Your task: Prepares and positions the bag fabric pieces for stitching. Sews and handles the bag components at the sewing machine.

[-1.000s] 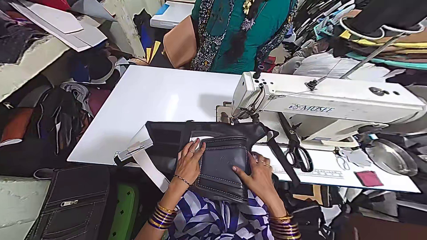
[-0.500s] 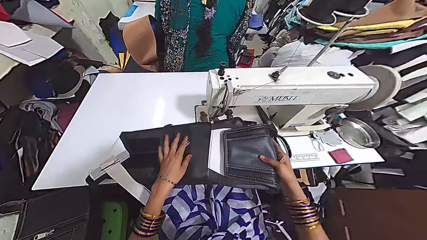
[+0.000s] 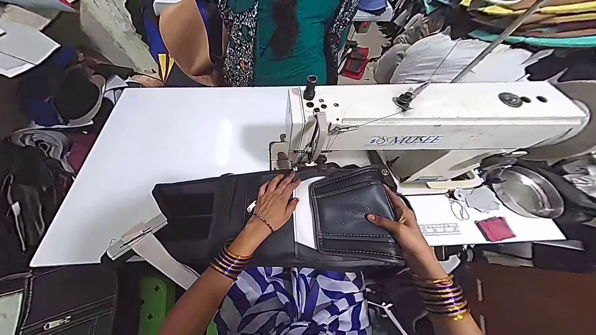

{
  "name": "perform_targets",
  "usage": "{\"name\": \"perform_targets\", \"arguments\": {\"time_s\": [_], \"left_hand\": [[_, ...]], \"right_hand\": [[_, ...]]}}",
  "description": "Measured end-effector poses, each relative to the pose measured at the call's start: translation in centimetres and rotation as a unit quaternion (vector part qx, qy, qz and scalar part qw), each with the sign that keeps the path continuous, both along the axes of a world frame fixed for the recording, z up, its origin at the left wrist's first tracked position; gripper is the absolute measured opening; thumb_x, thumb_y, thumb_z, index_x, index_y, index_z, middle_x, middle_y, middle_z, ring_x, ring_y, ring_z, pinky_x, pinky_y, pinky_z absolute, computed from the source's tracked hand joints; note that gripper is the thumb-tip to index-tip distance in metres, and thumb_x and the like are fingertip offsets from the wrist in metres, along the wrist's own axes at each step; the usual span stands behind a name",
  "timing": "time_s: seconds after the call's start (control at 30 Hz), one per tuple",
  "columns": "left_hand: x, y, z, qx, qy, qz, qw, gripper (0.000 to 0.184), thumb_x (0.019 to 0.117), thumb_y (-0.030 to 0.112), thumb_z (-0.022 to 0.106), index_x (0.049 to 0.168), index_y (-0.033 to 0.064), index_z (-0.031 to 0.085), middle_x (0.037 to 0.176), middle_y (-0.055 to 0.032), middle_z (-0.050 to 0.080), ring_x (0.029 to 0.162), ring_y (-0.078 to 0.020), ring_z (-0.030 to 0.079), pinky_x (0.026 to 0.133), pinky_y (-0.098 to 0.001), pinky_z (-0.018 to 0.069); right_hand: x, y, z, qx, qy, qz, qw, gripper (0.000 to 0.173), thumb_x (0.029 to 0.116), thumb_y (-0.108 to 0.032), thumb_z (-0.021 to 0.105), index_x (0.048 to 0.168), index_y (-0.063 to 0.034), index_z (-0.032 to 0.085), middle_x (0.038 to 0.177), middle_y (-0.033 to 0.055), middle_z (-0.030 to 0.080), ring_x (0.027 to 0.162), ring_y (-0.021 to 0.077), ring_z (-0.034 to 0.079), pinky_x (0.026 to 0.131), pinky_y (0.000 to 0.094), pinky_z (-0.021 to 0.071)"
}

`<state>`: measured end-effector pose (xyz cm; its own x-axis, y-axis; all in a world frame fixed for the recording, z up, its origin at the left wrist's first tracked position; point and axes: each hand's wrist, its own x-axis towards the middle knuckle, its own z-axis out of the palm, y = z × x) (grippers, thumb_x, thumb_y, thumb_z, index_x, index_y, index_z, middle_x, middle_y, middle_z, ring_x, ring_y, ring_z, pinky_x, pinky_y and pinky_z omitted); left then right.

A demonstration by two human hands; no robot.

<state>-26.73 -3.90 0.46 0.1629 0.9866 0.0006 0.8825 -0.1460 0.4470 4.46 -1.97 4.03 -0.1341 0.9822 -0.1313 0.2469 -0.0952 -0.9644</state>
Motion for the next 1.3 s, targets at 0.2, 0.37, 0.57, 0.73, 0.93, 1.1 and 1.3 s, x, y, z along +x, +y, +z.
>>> {"name": "perform_targets", "arguments": {"time_s": [0.2,0.37,0.57,0.73,0.93,1.1,1.3], "left_hand": [[0.3,0.4,0.6,-0.008,0.009,0.012,1.0,0.048,0.1032,0.032,0.053,0.149,0.0155,0.053,0.162,-0.0033,0.042,0.152,-0.0307,0.031,0.117,-0.0581,0.0261],[0.0,0.9,0.8,-0.015,0.021,0.006,1.0,0.05,0.1033,0.033,0.054,0.15,0.015,0.051,0.162,-0.0045,0.041,0.153,-0.0309,0.03,0.117,-0.0577,0.0261],[-0.3,1.9,1.0,-0.028,0.027,0.002,0.999,0.051,0.1053,0.034,0.051,0.153,0.0165,0.047,0.164,-0.0058,0.038,0.154,-0.0319,0.027,0.119,-0.0581,0.0228],[3.8,-2.6,2.1,-0.087,-0.018,0.009,0.996,0.08,0.0999,0.059,0.05,0.16,0.0084,0.035,0.169,-0.0199,0.019,0.158,-0.0395,0.01,0.12,-0.0718,0.0018],[4.8,-4.6,0.4,0.007,-0.003,0.019,1.0,0.087,0.0947,0.066,0.05,0.155,0.0042,0.042,0.166,-0.0114,0.034,0.155,-0.0366,0.025,0.119,-0.0704,0.012],[5.0,-5.9,-0.3,0.052,-0.006,0.021,0.998,0.084,0.0926,0.07,0.049,0.149,0.0084,0.053,0.163,-0.0222,0.034,0.152,-0.0421,0.031,0.118,-0.0699,0.0184],[5.3,-6.5,0.0,0.038,0.0,0.024,0.999,0.074,0.0925,0.069,0.051,0.141,0.0146,0.063,0.163,-0.0196,0.035,0.152,-0.0415,0.03,0.119,-0.0677,0.0182]], "right_hand": [[-0.3,0.0,0.3,-0.01,-0.024,0.0,1.0,0.088,0.0788,-0.003,0.072,0.157,-0.0037,0.032,0.136,0.0079,0.062,0.11,-0.0011,0.064,0.092,0.0163,0.0542],[-0.6,0.8,0.5,-0.021,-0.035,0.003,0.999,0.087,0.0803,-0.003,0.072,0.158,-0.0057,0.032,0.134,0.0089,0.062,0.107,0.0014,0.066,0.09,0.0183,0.0556],[-1.0,2.5,0.4,-0.029,-0.059,0.003,0.998,0.089,0.0816,0.002,0.074,0.16,-0.0095,0.031,0.138,0.0136,0.059,0.109,0.0061,0.065,0.092,0.0231,0.0549],[1.4,3.8,1.7,0.1,-0.291,0.021,0.951,0.066,0.0931,-0.033,0.071,0.145,0.0037,0.052,0.123,0.0264,0.068,0.109,0.0342,0.068,0.095,0.0551,0.0516],[5.8,5.1,0.5,0.263,-0.531,-0.151,0.791,0.026,0.1012,-0.007,0.056,0.095,0.0151,0.068,0.101,0.04,0.063,0.097,0.0604,0.063,0.079,0.0728,0.0463],[6.0,5.3,0.0,0.261,-0.528,-0.132,0.797,0.025,0.0999,-0.006,0.058,0.091,0.0146,0.068,0.097,0.0388,0.063,0.092,0.059,0.064,0.074,0.0714,0.0468],[4.2,2.4,4.6,0.335,-0.439,-0.024,0.834,0.019,0.0957,-0.003,0.062,0.103,0.0114,0.072,0.107,0.0339,0.069,0.1,0.0526,0.068,0.082,0.0693,0.0497]]}}
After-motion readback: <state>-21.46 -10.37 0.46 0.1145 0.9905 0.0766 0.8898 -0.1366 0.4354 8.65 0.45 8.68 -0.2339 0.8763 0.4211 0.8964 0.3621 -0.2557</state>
